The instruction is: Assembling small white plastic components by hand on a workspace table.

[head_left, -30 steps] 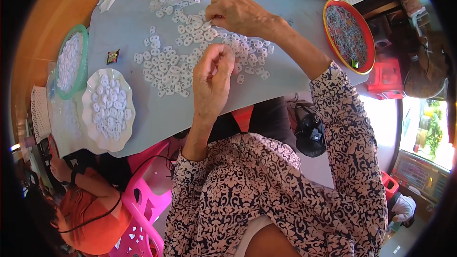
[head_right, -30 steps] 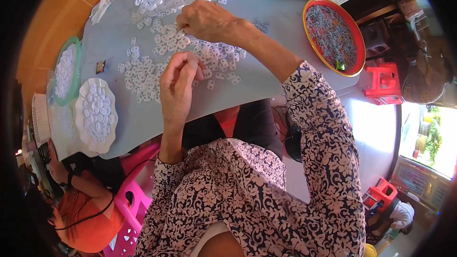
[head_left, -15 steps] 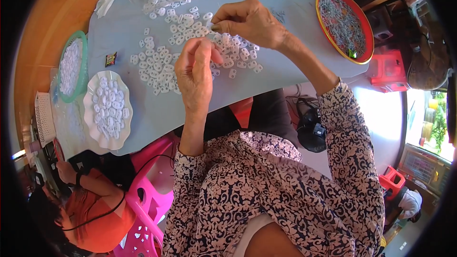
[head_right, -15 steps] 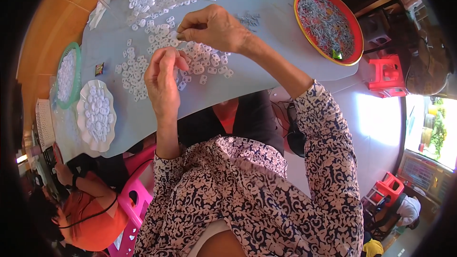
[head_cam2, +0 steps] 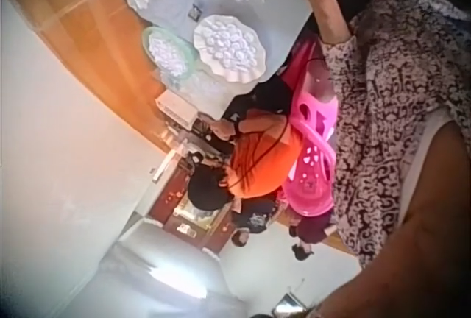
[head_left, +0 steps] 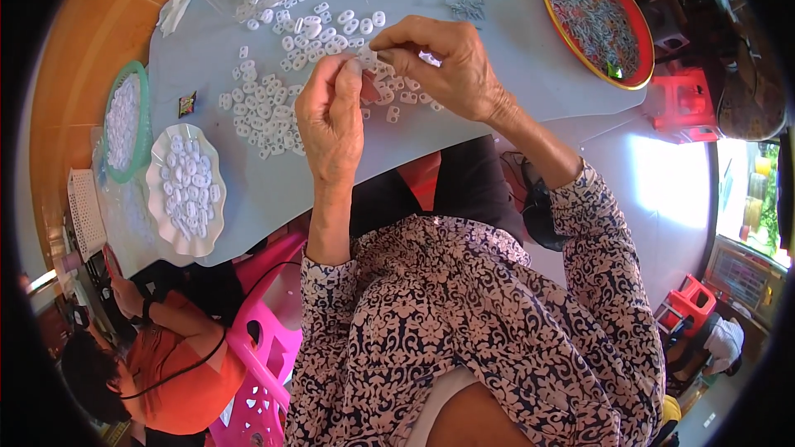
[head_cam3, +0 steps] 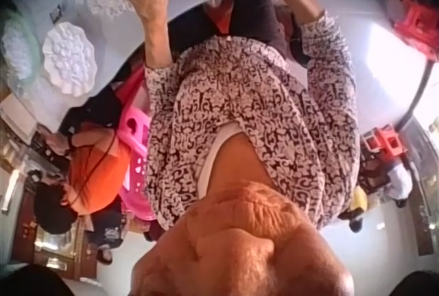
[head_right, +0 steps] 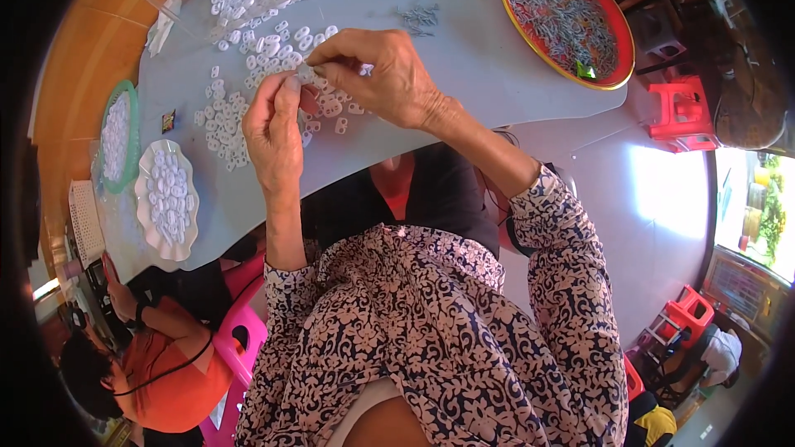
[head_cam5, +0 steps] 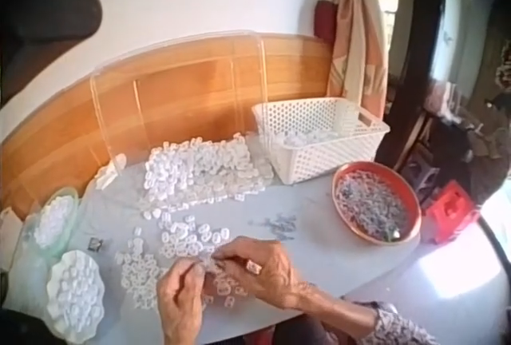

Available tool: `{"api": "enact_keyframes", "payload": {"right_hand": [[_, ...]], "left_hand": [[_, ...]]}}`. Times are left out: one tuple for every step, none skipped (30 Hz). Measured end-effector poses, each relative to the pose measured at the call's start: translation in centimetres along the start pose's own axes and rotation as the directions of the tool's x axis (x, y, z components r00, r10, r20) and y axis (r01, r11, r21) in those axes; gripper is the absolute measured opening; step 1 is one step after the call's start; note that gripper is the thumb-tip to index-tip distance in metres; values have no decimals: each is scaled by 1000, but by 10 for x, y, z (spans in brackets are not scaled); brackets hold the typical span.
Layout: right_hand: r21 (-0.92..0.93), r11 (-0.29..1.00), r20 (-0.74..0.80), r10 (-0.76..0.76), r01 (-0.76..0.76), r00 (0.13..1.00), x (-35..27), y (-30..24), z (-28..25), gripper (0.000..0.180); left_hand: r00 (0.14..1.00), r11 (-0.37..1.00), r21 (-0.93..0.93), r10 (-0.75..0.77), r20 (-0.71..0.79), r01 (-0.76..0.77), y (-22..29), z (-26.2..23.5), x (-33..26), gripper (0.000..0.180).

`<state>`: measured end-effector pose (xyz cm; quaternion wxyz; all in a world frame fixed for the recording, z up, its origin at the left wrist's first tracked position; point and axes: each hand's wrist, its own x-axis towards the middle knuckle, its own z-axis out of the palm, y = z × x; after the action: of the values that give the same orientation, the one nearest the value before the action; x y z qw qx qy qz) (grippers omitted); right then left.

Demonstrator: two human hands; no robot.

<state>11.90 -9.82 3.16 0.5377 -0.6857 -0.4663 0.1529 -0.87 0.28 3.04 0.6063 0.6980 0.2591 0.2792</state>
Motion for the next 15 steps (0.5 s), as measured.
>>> {"api": "enact_keyframes", "payload": {"right_hand": [[2,1000,-1,1,-1,1000,1,-2,-1,13],[39,997,20,71,-72,997,3,-7,-3,14],[74,987,43,140,-143,989,4,-10,-4,15],[74,987,39,143,-146,989,4,-9,-3,15],[85,988,72,121,-127,990,5,-7,-3,14],[97,989,104,98,-109,990,5,-6,-2,13],[94,989,100,101,-111,990,5,-5,-2,13],[129,979,106,143,-156,984,4,-4,-3,13],[162,966,113,184,-201,976,4,-4,-3,12],[161,966,108,185,-201,977,4,-3,-2,12],[217,953,112,190,-210,975,2,-4,-1,9],[271,938,116,193,-218,974,1,-4,2,7],[257,950,78,165,-179,983,-1,-2,3,7],[229,958,64,164,-174,984,-3,-3,4,7],[201,965,50,162,-169,986,-4,-5,4,7]], "left_hand": [[999,999,25,-36,39,35,1,-1,-1,26],[999,999,27,-37,40,36,1,-1,-2,26],[999,999,13,-38,35,37,1,0,-2,26],[999,999,-3,-39,35,39,1,2,-3,26],[998,999,-3,-40,40,40,0,2,-3,26],[999,1000,11,-17,39,17,0,3,-3,25],[999,1000,23,6,40,-7,0,4,-2,25],[999,1000,20,7,45,-7,0,4,-2,25],[998,999,33,13,57,-15,-1,5,-3,24],[997,999,47,21,68,-24,0,5,-3,23],[997,999,45,23,73,-27,-2,4,-5,23],[997,1000,18,15,80,-16,-5,3,-7,23],[995,1000,-14,4,95,-3,-8,4,-8,23],[996,1000,-29,2,93,1,-7,5,-8,17],[996,999,-51,-3,87,7,-7,6,-9,17]]}}
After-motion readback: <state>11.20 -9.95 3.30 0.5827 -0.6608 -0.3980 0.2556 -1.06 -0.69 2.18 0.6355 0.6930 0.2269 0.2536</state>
